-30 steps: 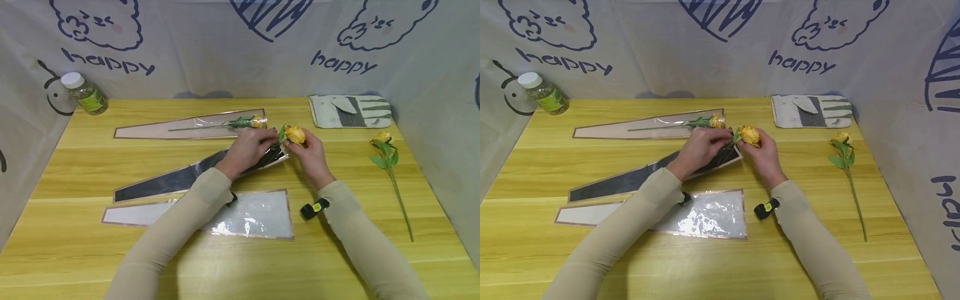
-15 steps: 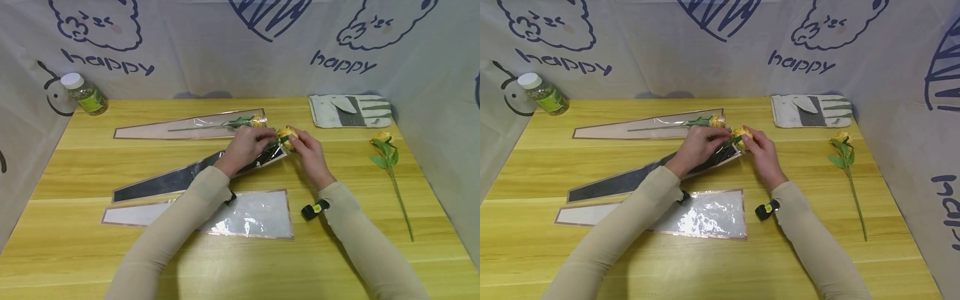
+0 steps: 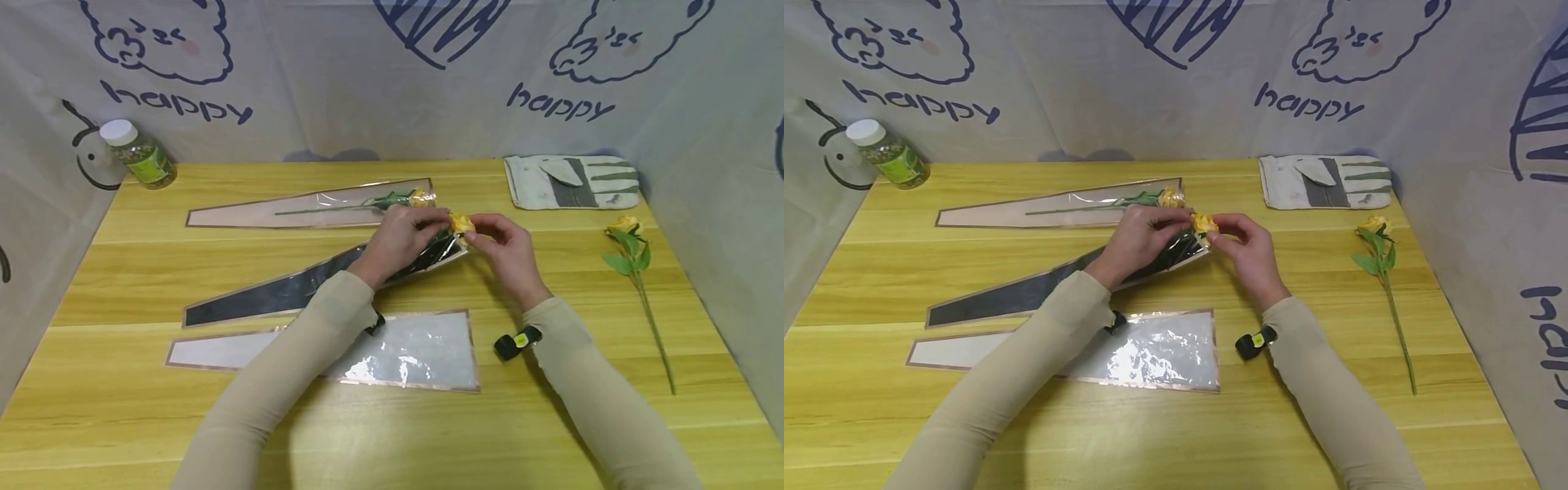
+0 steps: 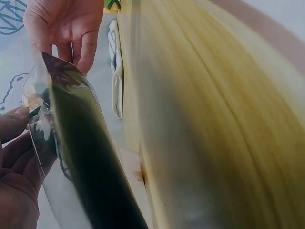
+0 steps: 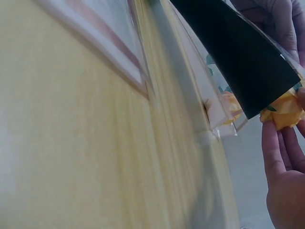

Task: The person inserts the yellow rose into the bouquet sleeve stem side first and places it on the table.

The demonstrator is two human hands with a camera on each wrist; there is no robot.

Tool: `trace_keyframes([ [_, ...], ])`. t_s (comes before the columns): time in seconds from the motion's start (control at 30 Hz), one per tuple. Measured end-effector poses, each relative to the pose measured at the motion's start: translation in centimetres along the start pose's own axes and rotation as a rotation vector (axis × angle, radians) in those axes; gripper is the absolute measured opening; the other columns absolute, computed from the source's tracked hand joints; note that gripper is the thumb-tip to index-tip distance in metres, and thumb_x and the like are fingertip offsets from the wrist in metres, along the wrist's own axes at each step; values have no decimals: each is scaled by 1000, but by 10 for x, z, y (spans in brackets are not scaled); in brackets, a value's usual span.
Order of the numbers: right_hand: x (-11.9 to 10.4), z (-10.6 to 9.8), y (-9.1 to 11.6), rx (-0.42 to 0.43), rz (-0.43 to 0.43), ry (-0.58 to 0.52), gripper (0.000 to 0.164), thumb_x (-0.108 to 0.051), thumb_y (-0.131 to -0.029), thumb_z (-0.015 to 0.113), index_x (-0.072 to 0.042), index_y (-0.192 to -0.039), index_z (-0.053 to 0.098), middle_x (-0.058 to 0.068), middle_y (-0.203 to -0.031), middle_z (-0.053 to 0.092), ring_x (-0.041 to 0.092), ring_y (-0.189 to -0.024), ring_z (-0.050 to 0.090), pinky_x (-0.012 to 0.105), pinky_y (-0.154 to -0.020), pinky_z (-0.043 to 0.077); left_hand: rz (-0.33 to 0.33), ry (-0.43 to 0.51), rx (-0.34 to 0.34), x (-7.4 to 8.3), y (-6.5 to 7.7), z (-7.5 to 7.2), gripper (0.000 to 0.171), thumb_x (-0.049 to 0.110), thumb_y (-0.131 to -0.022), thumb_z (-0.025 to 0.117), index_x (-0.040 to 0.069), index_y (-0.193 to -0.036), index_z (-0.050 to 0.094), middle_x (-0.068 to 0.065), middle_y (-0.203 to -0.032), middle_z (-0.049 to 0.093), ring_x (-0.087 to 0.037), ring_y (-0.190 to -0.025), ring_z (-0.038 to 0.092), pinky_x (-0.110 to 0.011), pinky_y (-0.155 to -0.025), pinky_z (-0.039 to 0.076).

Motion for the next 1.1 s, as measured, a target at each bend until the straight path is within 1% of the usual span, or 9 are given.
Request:
trace_keyframes([
  [0.13,1,2,-1,-19,-9,-1,31,1,-91,68,11,-119,60,4,-110,64,17,-106,58,24,-89,47,13,2,19,1,0,0,14,3,-91,70,-1,-103,76,-13,-103,72,-20,-96,69,-21,-81,52],
  [0.33,-1,4,1,-46,-15,8,30,1,-92,67,11,-119,60,8,-112,63,17,-108,58,25,-92,47,26,-10,27,4,1,0,13,3,-91,70,-1,-101,76,-12,-103,72,-20,-95,69,-21,-81,52],
  [0.47,-3,4,3,-55,-25,25,31,1,-92,67,10,-121,61,10,-116,62,17,-110,57,26,-93,47,27,-15,18,4,0,0,13,3,-91,70,-1,-102,76,-12,-103,72,-20,-95,69,-21,-80,52],
  [0.63,-4,4,3,-44,-39,51,29,1,-92,67,7,-120,65,16,-115,61,19,-110,57,29,-93,48,-3,-35,-11,3,0,3,15,5,-93,68,0,-104,76,-13,-107,71,-20,-96,69,-21,-79,52],
  [0.7,-2,5,3,-45,-24,76,27,-1,-92,68,6,-119,67,16,-114,63,19,-108,58,28,-92,48,-16,-47,-22,2,-1,5,15,6,-94,68,1,-105,76,-13,-108,71,-19,-97,69,-21,-80,52],
  [0.8,3,7,2,-58,26,106,24,-4,-94,66,5,-116,68,15,-113,66,18,-106,59,28,-90,49,-32,-67,-33,1,-1,7,14,6,-94,67,2,-104,76,-13,-108,71,-20,-97,69,-21,-81,52],
  [0.9,8,8,3,-77,71,147,21,-7,-97,63,6,-113,68,16,-111,67,16,-102,60,28,-88,48,-58,-82,-57,-1,-1,10,14,6,-94,66,2,-104,76,-12,-106,72,-20,-97,69,-21,-82,51],
  [1.0,12,11,4,-103,104,168,22,-9,-99,60,7,-112,68,16,-111,67,16,-100,61,29,-89,48,-85,-101,-96,-4,0,14,14,6,-95,66,2,-104,76,-11,-104,72,-19,-95,69,-21,-81,52],
  [1.1,14,13,5,-123,119,158,23,-9,-101,57,7,-112,67,18,-111,67,19,-102,61,33,-92,48,-99,-115,-148,-7,2,19,14,6,-94,67,2,-104,76,-9,-101,73,-16,-89,69,-22,-77,52],
])
Point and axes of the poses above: each hand's wrist, its own y-axis away from the middle knuckle, its own z-axis out of the palm, x = y × z, the point moved 9 cm from there along -y, towards the middle knuckle
